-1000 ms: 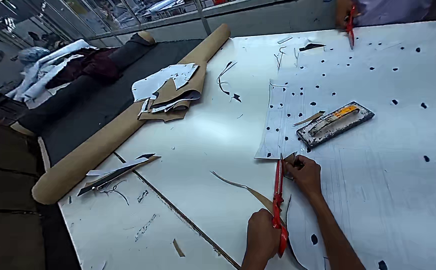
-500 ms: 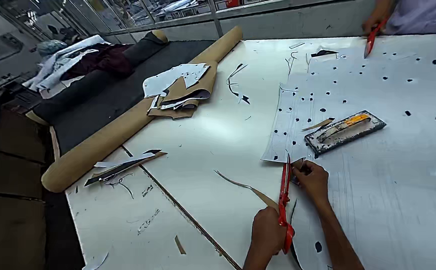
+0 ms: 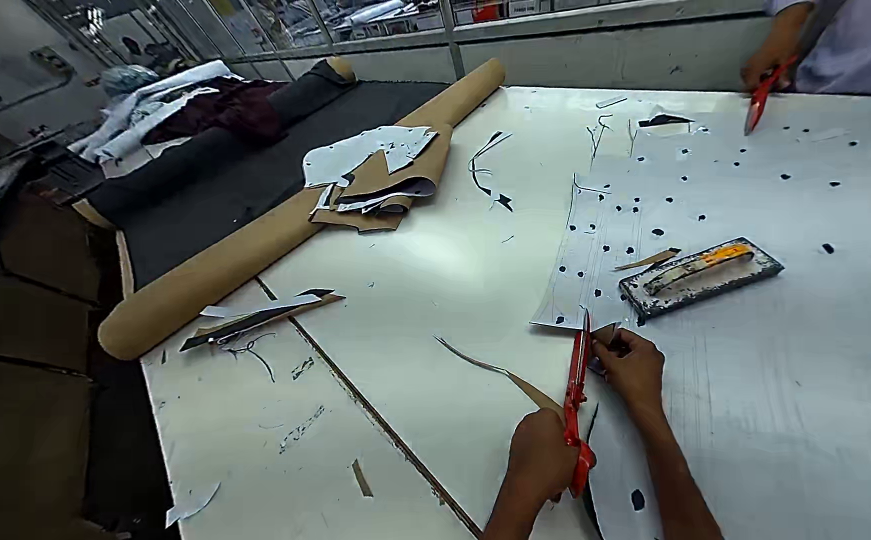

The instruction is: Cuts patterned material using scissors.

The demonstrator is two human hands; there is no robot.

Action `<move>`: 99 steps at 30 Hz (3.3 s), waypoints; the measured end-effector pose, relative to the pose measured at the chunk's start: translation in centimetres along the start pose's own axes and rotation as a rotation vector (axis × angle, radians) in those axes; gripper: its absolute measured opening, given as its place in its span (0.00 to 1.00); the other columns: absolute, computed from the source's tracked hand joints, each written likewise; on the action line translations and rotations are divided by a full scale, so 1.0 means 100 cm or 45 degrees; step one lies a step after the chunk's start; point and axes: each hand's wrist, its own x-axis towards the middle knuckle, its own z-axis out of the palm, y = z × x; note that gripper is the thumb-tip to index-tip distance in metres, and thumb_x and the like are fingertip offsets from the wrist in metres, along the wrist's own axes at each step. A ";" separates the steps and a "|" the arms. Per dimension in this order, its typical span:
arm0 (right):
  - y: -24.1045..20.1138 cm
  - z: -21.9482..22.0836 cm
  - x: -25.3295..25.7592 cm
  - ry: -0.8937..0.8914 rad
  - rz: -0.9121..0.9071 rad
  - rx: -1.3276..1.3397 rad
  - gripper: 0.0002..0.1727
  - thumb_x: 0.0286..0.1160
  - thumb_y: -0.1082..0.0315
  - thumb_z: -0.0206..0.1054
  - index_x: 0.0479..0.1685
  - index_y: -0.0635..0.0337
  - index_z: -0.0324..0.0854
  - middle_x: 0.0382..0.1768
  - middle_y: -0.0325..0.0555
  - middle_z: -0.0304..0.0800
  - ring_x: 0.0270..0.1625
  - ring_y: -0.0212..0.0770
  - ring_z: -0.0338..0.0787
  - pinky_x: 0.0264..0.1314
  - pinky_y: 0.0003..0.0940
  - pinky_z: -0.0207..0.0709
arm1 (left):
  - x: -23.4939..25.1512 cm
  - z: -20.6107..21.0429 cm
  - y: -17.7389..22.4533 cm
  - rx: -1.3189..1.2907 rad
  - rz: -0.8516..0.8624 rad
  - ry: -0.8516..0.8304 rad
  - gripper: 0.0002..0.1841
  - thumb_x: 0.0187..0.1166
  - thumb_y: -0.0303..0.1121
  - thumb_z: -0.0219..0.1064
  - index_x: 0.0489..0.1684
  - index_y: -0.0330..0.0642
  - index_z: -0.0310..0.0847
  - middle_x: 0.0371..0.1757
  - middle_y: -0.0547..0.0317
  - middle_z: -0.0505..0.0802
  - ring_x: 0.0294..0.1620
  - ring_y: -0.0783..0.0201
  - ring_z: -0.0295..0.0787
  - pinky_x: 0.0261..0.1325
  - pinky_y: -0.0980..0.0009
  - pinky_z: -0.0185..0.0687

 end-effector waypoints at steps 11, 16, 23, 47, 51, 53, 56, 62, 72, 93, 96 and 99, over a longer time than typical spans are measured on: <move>0.004 0.000 0.002 0.006 0.027 0.014 0.08 0.69 0.70 0.78 0.28 0.62 0.85 0.21 0.49 0.86 0.21 0.44 0.83 0.26 0.47 0.77 | 0.002 -0.006 0.010 0.037 0.018 0.020 0.14 0.75 0.33 0.71 0.49 0.30 0.83 0.48 0.42 0.90 0.49 0.50 0.90 0.57 0.51 0.84; -0.001 -0.001 0.001 0.019 -0.008 -0.001 0.07 0.67 0.71 0.78 0.27 0.62 0.86 0.21 0.47 0.85 0.22 0.43 0.82 0.28 0.46 0.75 | 0.006 -0.003 0.006 -0.040 0.025 0.025 0.14 0.74 0.32 0.72 0.49 0.30 0.83 0.48 0.41 0.91 0.49 0.49 0.91 0.57 0.50 0.86; 0.000 0.000 0.002 0.010 0.006 -0.026 0.08 0.69 0.70 0.78 0.29 0.64 0.86 0.23 0.51 0.86 0.23 0.46 0.84 0.29 0.50 0.78 | 0.011 -0.004 0.006 -0.053 0.055 0.010 0.15 0.73 0.35 0.74 0.47 0.30 0.83 0.47 0.41 0.91 0.49 0.49 0.90 0.57 0.48 0.83; 0.002 0.001 0.003 0.033 -0.020 -0.027 0.08 0.66 0.71 0.80 0.27 0.63 0.85 0.21 0.48 0.84 0.22 0.44 0.81 0.29 0.48 0.74 | 0.026 -0.011 0.013 -0.093 0.047 0.000 0.16 0.75 0.36 0.73 0.49 0.31 0.82 0.47 0.44 0.91 0.48 0.52 0.91 0.56 0.51 0.85; 0.001 0.001 0.003 0.033 -0.015 -0.039 0.09 0.66 0.72 0.80 0.26 0.63 0.85 0.21 0.48 0.83 0.23 0.44 0.81 0.29 0.48 0.73 | 0.029 -0.014 0.015 -0.089 0.040 0.008 0.15 0.75 0.35 0.73 0.49 0.32 0.83 0.46 0.46 0.92 0.46 0.55 0.92 0.54 0.54 0.86; 0.002 0.002 0.003 0.029 0.001 -0.017 0.08 0.66 0.72 0.80 0.28 0.63 0.86 0.21 0.47 0.85 0.22 0.42 0.82 0.29 0.46 0.75 | 0.027 -0.014 0.016 -0.082 0.031 0.014 0.15 0.74 0.34 0.73 0.50 0.32 0.82 0.46 0.45 0.92 0.47 0.54 0.91 0.55 0.53 0.86; 0.002 0.002 0.002 0.027 -0.007 -0.004 0.07 0.66 0.72 0.80 0.30 0.63 0.87 0.22 0.47 0.85 0.22 0.41 0.81 0.29 0.45 0.75 | 0.026 -0.014 0.017 -0.059 0.029 0.015 0.16 0.74 0.34 0.73 0.51 0.31 0.82 0.48 0.45 0.91 0.48 0.54 0.91 0.56 0.53 0.85; 0.003 0.001 0.003 0.015 0.009 -0.041 0.09 0.67 0.70 0.80 0.26 0.62 0.85 0.20 0.47 0.85 0.21 0.43 0.82 0.27 0.46 0.76 | 0.029 -0.013 0.014 -0.050 0.051 0.017 0.15 0.74 0.34 0.73 0.50 0.32 0.83 0.48 0.44 0.91 0.49 0.52 0.91 0.56 0.52 0.86; 0.008 0.003 0.006 0.035 -0.029 -0.074 0.08 0.66 0.71 0.80 0.28 0.65 0.86 0.22 0.49 0.86 0.23 0.44 0.84 0.29 0.49 0.77 | 0.037 -0.031 0.023 0.003 0.078 -0.029 0.16 0.77 0.37 0.72 0.51 0.32 0.82 0.47 0.45 0.92 0.48 0.53 0.91 0.55 0.50 0.84; 0.007 0.003 0.006 0.034 -0.008 -0.067 0.08 0.65 0.72 0.80 0.27 0.63 0.85 0.21 0.47 0.85 0.22 0.42 0.83 0.29 0.47 0.77 | 0.049 -0.036 0.018 -0.015 0.085 -0.053 0.14 0.76 0.36 0.72 0.49 0.33 0.83 0.46 0.46 0.92 0.46 0.54 0.91 0.54 0.52 0.85; 0.008 0.003 0.006 0.036 0.005 -0.052 0.09 0.64 0.72 0.80 0.26 0.63 0.85 0.20 0.45 0.84 0.20 0.40 0.81 0.26 0.43 0.75 | 0.054 -0.037 0.025 -0.014 0.098 -0.050 0.14 0.77 0.37 0.71 0.46 0.33 0.82 0.44 0.47 0.91 0.44 0.55 0.90 0.52 0.52 0.84; 0.008 0.002 0.006 0.043 0.007 -0.058 0.09 0.64 0.72 0.81 0.24 0.62 0.85 0.19 0.44 0.83 0.20 0.39 0.80 0.26 0.42 0.74 | 0.055 -0.038 0.030 -0.009 0.093 -0.036 0.14 0.78 0.36 0.71 0.47 0.32 0.82 0.44 0.46 0.91 0.45 0.55 0.91 0.52 0.53 0.85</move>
